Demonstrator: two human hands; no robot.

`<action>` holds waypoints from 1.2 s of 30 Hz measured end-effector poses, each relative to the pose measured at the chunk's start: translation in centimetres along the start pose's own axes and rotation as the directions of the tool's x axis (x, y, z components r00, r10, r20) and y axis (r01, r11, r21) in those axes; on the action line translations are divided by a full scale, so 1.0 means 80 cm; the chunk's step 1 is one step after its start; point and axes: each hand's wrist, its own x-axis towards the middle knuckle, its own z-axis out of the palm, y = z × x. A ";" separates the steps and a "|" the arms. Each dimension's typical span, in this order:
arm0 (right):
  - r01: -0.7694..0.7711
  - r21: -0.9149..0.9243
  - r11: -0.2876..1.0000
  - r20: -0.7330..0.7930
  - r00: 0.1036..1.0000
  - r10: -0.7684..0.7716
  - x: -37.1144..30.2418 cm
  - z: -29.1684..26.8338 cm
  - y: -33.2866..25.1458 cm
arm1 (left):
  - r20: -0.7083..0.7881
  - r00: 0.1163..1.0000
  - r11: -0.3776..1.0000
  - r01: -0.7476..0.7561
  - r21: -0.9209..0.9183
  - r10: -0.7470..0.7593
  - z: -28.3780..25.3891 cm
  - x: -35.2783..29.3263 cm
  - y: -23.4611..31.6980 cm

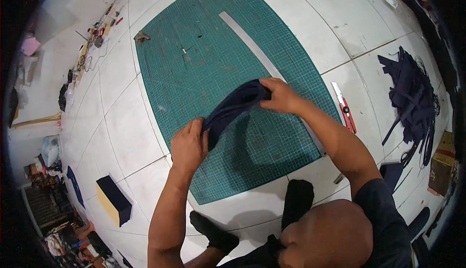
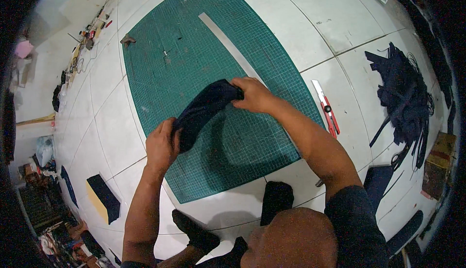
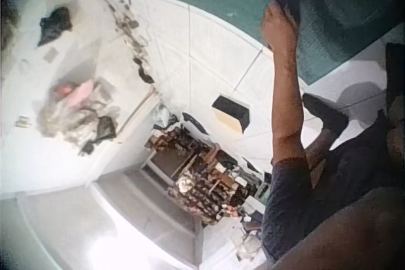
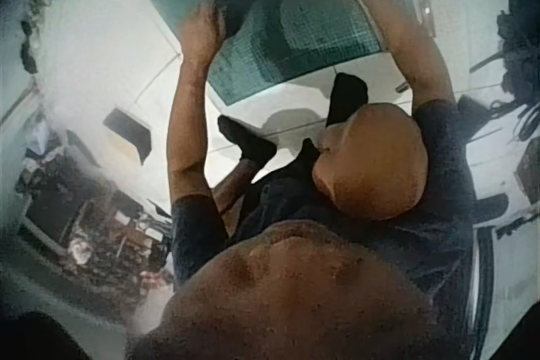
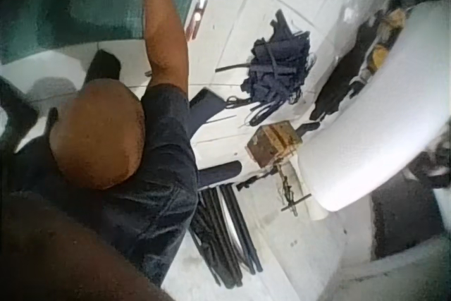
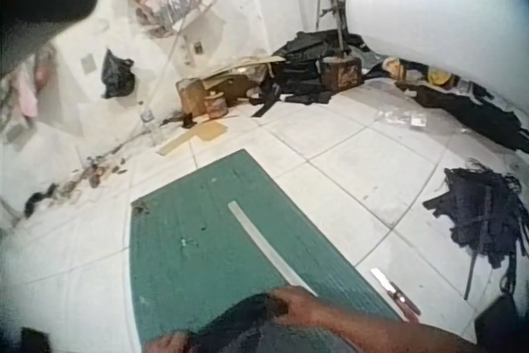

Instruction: The person clamps a cardboard template onto stacked fabric, aligns a ruler along the edge, and cuts the fabric using a utility knife. Afterwards, the person aligns the fabric strips with the ruler, cuts them again, and folds them by hand.

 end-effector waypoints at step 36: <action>-0.184 0.673 0.716 -0.218 0.876 0.430 -0.150 0.005 -0.014 | 0.607 0.659 -0.258 0.555 -0.791 -0.443 0.129 0.031 -0.018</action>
